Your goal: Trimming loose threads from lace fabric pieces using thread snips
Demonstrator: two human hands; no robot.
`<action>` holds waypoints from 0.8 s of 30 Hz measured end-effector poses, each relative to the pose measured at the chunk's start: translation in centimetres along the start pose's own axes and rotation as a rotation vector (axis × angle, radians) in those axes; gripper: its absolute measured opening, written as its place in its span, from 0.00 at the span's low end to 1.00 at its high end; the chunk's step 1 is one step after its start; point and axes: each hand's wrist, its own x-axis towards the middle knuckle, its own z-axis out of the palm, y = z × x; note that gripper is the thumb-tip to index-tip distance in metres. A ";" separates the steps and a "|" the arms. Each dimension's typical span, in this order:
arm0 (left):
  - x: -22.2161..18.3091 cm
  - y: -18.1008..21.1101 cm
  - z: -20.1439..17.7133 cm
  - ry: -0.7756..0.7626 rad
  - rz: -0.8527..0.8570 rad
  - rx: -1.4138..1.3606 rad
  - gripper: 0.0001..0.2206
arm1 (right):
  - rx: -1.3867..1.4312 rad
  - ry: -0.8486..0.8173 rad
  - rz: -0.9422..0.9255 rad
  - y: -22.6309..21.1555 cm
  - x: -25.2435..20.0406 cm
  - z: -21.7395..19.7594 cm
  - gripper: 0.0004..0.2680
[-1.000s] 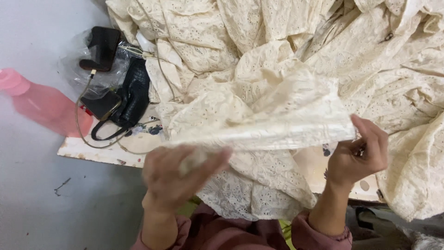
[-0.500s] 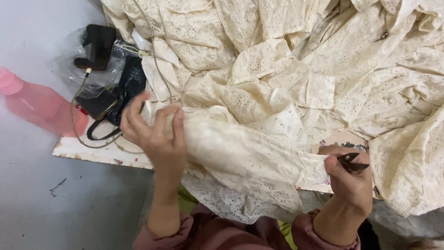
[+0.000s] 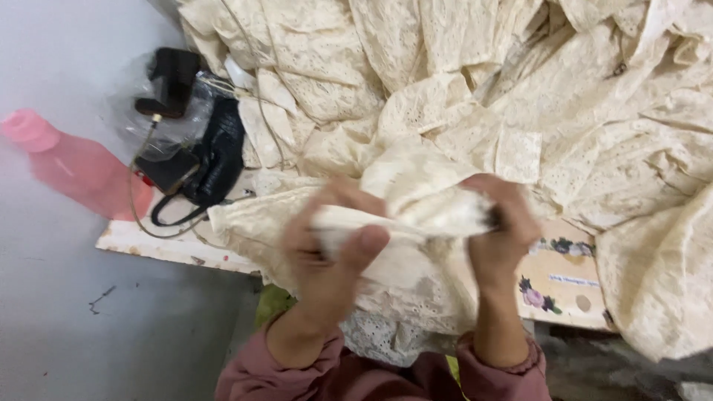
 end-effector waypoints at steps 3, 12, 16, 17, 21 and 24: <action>1.1 2.3 -2.3 0.272 -0.016 0.311 0.08 | 0.016 0.086 0.194 3.0 -0.1 -2.0 0.23; 2.8 -0.3 -6.9 0.825 -0.258 0.602 0.34 | 0.530 -0.047 0.690 7.7 -2.8 -7.9 0.12; 1.9 0.4 -7.3 0.652 -0.234 0.234 0.21 | 0.272 0.053 0.586 5.8 -2.4 -7.8 0.04; 1.6 0.6 -7.6 0.462 -0.215 -0.070 0.11 | 0.158 -0.054 0.324 3.1 -0.9 -7.4 0.04; -0.6 3.8 -5.1 0.271 -0.274 -0.126 0.12 | -0.280 0.059 -0.115 9.0 -3.1 -5.1 0.08; -3.1 3.1 -6.4 -0.036 -0.061 0.090 0.08 | -0.419 0.346 -0.190 8.8 -2.8 -4.3 0.10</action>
